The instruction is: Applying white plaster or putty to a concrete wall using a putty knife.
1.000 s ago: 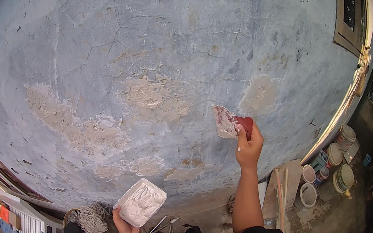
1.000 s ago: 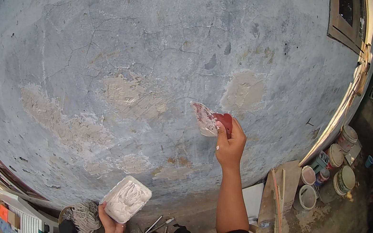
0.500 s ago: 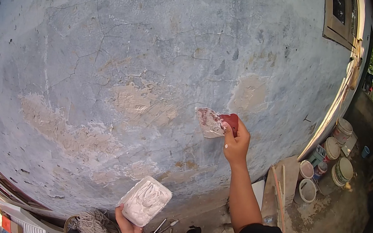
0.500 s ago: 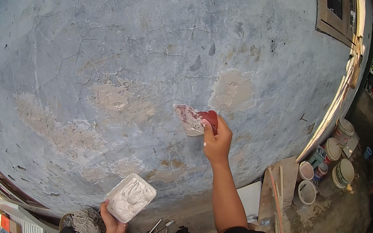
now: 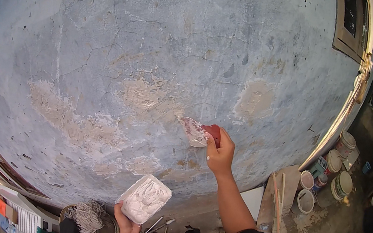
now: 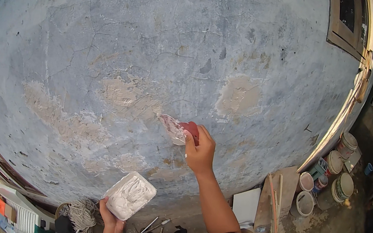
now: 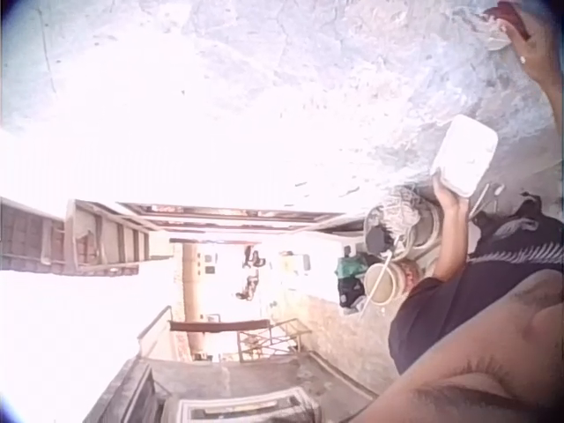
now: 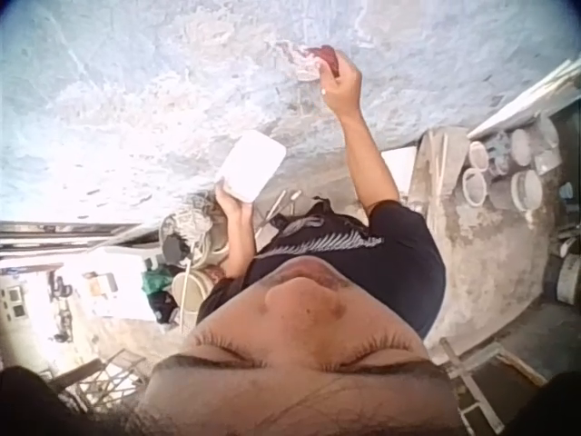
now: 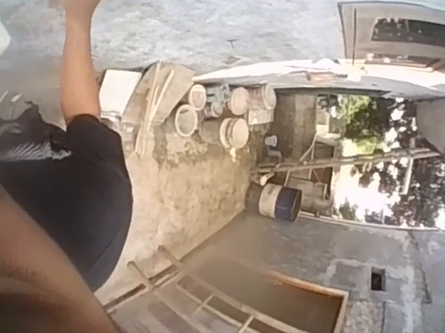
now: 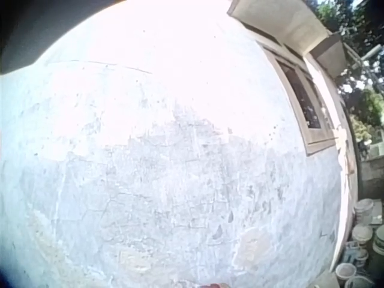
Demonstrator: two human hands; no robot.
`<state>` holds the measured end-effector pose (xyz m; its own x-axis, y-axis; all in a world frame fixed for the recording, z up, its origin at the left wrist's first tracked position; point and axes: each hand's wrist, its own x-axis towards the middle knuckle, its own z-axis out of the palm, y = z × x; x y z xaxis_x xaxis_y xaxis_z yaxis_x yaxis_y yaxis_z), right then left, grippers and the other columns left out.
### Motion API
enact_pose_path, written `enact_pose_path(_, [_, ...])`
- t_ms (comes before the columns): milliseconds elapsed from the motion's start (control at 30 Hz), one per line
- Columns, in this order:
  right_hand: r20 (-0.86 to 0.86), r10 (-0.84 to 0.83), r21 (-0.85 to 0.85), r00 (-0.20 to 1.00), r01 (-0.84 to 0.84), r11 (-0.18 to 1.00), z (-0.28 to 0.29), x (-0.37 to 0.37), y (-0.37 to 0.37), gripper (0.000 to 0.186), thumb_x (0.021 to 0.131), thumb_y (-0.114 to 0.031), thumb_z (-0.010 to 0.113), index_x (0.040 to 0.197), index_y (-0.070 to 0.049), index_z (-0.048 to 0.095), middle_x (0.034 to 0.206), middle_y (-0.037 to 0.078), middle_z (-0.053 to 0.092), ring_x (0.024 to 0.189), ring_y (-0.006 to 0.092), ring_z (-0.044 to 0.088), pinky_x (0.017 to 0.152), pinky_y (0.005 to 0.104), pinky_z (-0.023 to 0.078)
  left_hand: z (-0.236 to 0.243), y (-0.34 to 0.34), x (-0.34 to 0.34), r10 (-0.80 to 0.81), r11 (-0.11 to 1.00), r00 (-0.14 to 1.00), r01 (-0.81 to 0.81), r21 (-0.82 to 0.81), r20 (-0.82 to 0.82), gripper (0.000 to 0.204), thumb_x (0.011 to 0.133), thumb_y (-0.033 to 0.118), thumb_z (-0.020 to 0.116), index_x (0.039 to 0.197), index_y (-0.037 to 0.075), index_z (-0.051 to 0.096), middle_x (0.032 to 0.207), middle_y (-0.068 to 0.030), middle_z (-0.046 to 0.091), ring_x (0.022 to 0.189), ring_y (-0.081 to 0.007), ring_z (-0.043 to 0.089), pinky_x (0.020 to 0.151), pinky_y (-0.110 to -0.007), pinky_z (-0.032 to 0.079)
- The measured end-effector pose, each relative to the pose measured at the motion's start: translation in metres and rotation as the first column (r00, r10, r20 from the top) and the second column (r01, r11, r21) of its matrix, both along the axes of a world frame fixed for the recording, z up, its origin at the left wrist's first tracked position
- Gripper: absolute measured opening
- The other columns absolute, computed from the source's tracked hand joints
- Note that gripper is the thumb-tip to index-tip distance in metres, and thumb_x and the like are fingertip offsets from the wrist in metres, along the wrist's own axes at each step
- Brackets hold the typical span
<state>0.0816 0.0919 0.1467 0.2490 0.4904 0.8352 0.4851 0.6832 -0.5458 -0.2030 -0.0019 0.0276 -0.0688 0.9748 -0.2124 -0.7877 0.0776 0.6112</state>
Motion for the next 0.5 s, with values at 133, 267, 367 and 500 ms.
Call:
enact_pose_path(133, [-0.189, 0.052, -0.087, 0.981, -0.07, 0.994, -0.007, -0.015, -0.005, 0.014, 0.085, 0.0, 0.062, 0.098, 0.004, 0.063, 0.083, 0.014, 0.062, 0.072, 0.0217, 0.061, 0.066, 0.03, 0.047, -0.009, -0.015, 0.005, -0.022, 0.999, 0.997, 0.019, 0.037, 0.073, 0.068, 0.086, 0.038, 0.046, 0.14, -0.004, 0.042, 0.139, -0.0228, 0.051, 0.126, -0.039, 0.052, 0.106, -0.05, 0.043])
enact_pose_path(267, [0.133, 0.157, -0.138, 0.979, -0.139, 0.981, -0.013, -0.034, -0.014, 0.013, 0.088, -0.002, 0.062, 0.099, 0.004, 0.064, 0.085, 0.013, 0.064, 0.074, 0.0184, 0.06, 0.067, 0.031, 0.048, -0.011, -0.029, 0.012, -0.025, 1.0, 0.999, 0.025, -0.003, 0.044, 0.07, 0.085, 0.04, 0.048, 0.139, -0.005, 0.043, 0.138, -0.0233, 0.051, 0.125, -0.0393, 0.052, 0.106, -0.049, 0.043])
enact_pose_path(367, [-0.094, 0.168, -0.159, 0.981, -0.182, 0.97, -0.003, -0.024, -0.021, 0.01, 0.089, -0.005, 0.064, 0.093, 0.004, 0.062, 0.082, 0.013, 0.06, 0.069, 0.0222, 0.055, 0.064, 0.0315, 0.045, -0.02, -0.037, 0.004, -0.017, 1.0, 0.997, 0.017, 0.004, 0.074, 0.07, 0.085, 0.04, 0.048, 0.139, -0.005, 0.043, 0.138, -0.0234, 0.051, 0.125, -0.0393, 0.052, 0.107, -0.049, 0.042])
enact_pose_path(500, [-0.131, 0.079, 0.04, 0.988, -0.074, 0.996, 0.017, -0.01, -0.034, 0.01, 0.09, -0.001, 0.062, 0.097, 0.005, 0.064, 0.086, 0.011, 0.062, 0.07, 0.0178, 0.056, 0.063, 0.0276, 0.045, -0.012, -0.043, -0.001, 0.004, 1.0, 0.998, -0.003, -0.026, 0.069, 0.069, 0.086, 0.039, 0.047, 0.138, -0.006, 0.043, 0.138, -0.0233, 0.052, 0.125, -0.039, 0.052, 0.108, -0.049, 0.041])
